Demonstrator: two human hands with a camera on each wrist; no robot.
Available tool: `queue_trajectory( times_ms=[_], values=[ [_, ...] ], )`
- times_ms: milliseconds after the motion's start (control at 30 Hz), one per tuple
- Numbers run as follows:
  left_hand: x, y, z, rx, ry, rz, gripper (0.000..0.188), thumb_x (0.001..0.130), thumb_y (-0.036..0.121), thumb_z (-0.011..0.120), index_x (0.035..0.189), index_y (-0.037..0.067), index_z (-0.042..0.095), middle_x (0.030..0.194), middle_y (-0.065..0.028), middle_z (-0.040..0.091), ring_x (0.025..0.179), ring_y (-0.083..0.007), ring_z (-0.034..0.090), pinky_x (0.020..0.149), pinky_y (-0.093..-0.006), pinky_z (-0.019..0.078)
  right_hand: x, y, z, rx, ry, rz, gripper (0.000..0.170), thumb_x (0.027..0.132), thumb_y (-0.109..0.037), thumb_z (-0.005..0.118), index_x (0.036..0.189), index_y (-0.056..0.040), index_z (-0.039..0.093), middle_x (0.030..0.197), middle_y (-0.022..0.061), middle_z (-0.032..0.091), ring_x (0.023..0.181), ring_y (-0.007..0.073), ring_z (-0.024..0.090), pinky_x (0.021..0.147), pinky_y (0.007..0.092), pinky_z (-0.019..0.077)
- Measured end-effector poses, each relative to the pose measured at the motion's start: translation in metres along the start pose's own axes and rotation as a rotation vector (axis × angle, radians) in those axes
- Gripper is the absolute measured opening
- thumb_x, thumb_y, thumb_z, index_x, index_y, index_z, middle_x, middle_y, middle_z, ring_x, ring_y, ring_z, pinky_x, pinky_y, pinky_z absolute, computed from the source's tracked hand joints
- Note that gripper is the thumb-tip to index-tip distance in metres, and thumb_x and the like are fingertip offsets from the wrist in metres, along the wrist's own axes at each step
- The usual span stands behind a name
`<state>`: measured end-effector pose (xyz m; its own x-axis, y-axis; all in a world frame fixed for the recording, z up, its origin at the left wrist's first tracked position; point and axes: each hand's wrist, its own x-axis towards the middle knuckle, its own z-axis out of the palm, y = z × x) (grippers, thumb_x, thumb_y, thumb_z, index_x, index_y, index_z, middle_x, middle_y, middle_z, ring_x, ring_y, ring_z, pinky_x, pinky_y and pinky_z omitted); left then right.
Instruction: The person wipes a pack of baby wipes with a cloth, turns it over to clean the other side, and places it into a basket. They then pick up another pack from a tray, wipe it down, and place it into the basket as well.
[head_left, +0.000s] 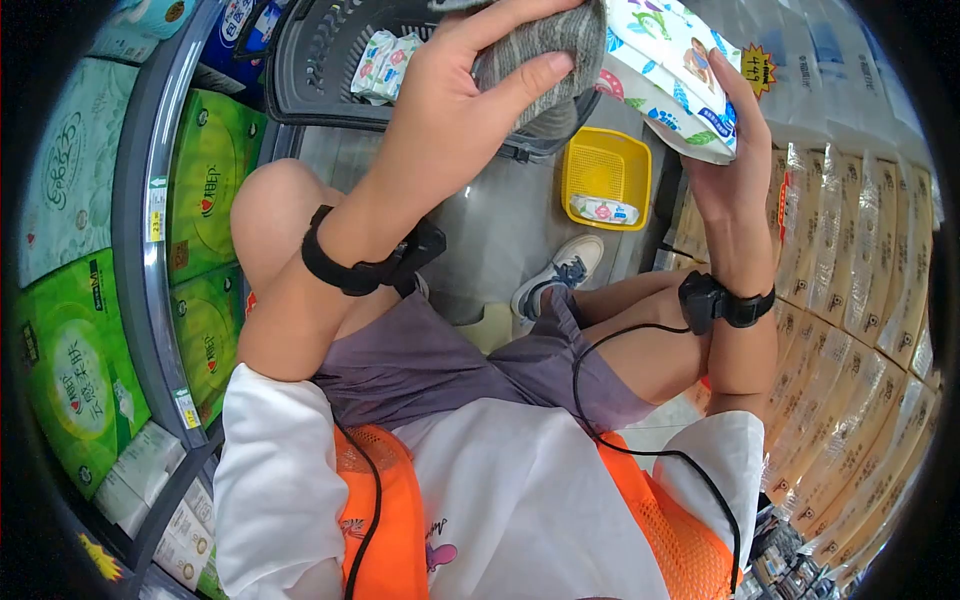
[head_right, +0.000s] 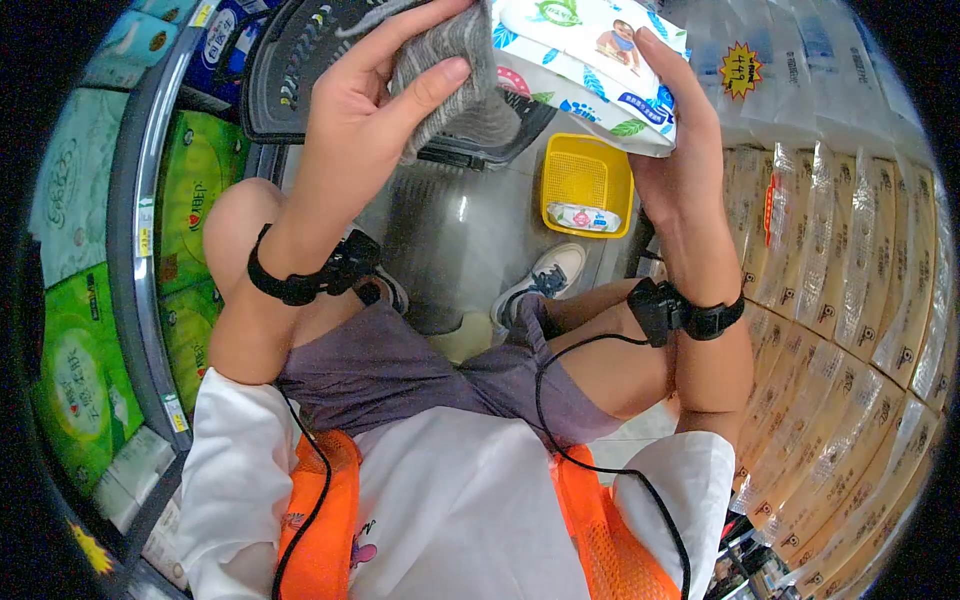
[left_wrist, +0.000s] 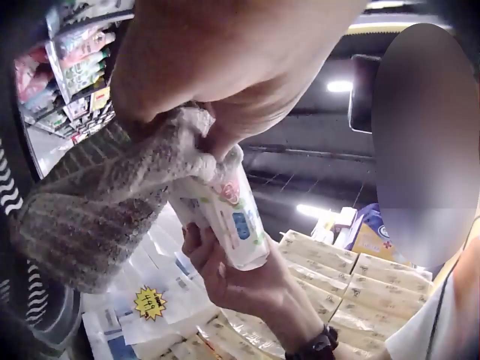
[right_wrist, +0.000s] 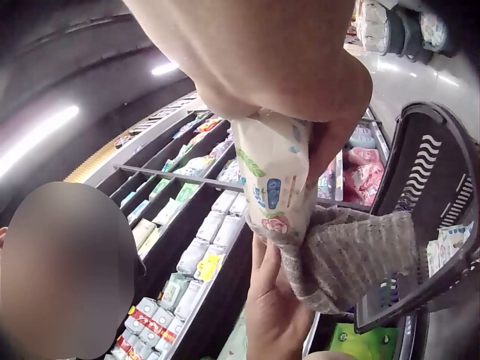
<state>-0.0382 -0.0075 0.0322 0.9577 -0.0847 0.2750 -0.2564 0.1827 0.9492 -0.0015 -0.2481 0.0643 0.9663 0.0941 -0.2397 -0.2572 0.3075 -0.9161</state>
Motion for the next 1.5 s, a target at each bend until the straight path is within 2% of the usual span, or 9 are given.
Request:
queue_trajectory(
  times_ms=[67,167,267,367,567,733,1033,1267,1500],
  values=[
    [-0.001,0.004,-0.002,0.260,0.038,0.118,0.044,0.095,0.006,0.073,0.136,-0.002,0.060,0.129,-0.0104,0.063,0.114,-0.0144,0.061,0.101,-0.0258,0.0466,-0.004,0.000,0.004,-0.001,0.006,0.016,0.052,0.095,-0.035,0.071,0.133,0.0001,0.060,0.122,0.0124,0.071,0.106,0.0204,0.072,0.094,0.0348,0.0557],
    [0.002,-0.004,-0.005,0.351,0.085,0.313,0.042,0.088,0.004,0.080,0.126,0.001,0.064,0.120,-0.0083,0.060,0.112,-0.0138,0.059,0.097,-0.0261,0.0483,-0.009,0.000,0.010,0.010,0.006,0.027,0.053,0.095,-0.035,0.071,0.132,0.0007,0.060,0.121,0.0129,0.071,0.104,0.0204,0.072,0.091,0.0341,0.0571],
    [-0.001,0.000,0.004,0.075,0.110,0.181,0.040,0.084,0.002,0.083,0.120,0.003,0.065,0.115,-0.0065,0.056,0.109,-0.0151,0.059,0.094,-0.0272,0.0490,-0.011,0.000,0.007,0.032,-0.039,0.059,0.048,0.097,-0.031,0.067,0.134,-0.0011,0.060,0.126,0.0134,0.070,0.111,0.0215,0.070,0.094,0.0352,0.0562],
    [-0.008,0.021,0.006,0.314,0.149,0.162,0.039,0.081,0.001,0.084,0.114,0.003,0.065,0.111,-0.0062,0.055,0.105,-0.0157,0.059,0.092,-0.0282,0.0487,-0.013,0.000,0.005,0.045,-0.106,0.080,0.045,0.099,-0.029,0.064,0.136,-0.0020,0.059,0.130,0.0137,0.068,0.115,0.0222,0.069,0.097,0.0363,0.0553],
    [-0.001,0.004,0.002,0.420,0.149,0.430,0.028,0.083,-0.001,0.081,0.107,0.001,0.066,0.109,-0.0098,0.057,0.099,-0.0196,0.060,0.086,-0.0289,0.0471,-0.014,0.001,0.006,0.059,-0.155,0.080,0.045,0.101,-0.028,0.063,0.137,-0.0021,0.058,0.131,0.0140,0.067,0.116,0.0228,0.069,0.097,0.0373,0.0554],
    [0.001,0.002,-0.003,0.476,0.115,0.425,0.020,0.087,-0.001,0.074,0.106,-0.001,0.069,0.110,-0.0120,0.058,0.100,-0.0236,0.060,0.088,-0.0304,0.0463,-0.010,0.003,0.002,0.138,-0.146,0.119,0.043,0.101,-0.027,0.062,0.136,-0.0025,0.058,0.130,0.0137,0.068,0.112,0.0230,0.071,0.093,0.0375,0.0586],
    [0.004,0.008,-0.008,0.528,0.064,0.486,0.031,0.085,0.004,0.076,0.115,0.001,0.069,0.112,-0.0130,0.058,0.106,-0.0262,0.060,0.094,-0.0333,0.0467,-0.002,0.004,-0.009,0.207,-0.118,0.169,0.042,0.101,-0.026,0.063,0.135,-0.0022,0.058,0.129,0.0134,0.069,0.112,0.0240,0.071,0.091,0.0389,0.0602],
    [0.003,0.011,-0.008,0.509,0.074,0.370,0.036,0.078,0.010,0.088,0.104,0.003,0.065,0.103,-0.0099,0.054,0.098,-0.0235,0.057,0.086,-0.0310,0.0458,-0.009,0.004,0.002,0.199,-0.191,0.171,0.043,0.101,-0.024,0.062,0.137,-0.0009,0.057,0.130,0.0145,0.068,0.114,0.0248,0.070,0.095,0.0391,0.0582],
    [0.001,0.010,-0.006,0.583,0.089,0.402,0.029,0.080,0.006,0.081,0.101,0.003,0.061,0.096,-0.0095,0.052,0.089,-0.0218,0.053,0.081,-0.0309,0.0433,-0.013,0.006,0.004,0.129,-0.084,0.085,0.042,0.100,-0.026,0.064,0.135,-0.0016,0.059,0.127,0.0138,0.069,0.110,0.0223,0.071,0.091,0.0381,0.0583]
  ],
)
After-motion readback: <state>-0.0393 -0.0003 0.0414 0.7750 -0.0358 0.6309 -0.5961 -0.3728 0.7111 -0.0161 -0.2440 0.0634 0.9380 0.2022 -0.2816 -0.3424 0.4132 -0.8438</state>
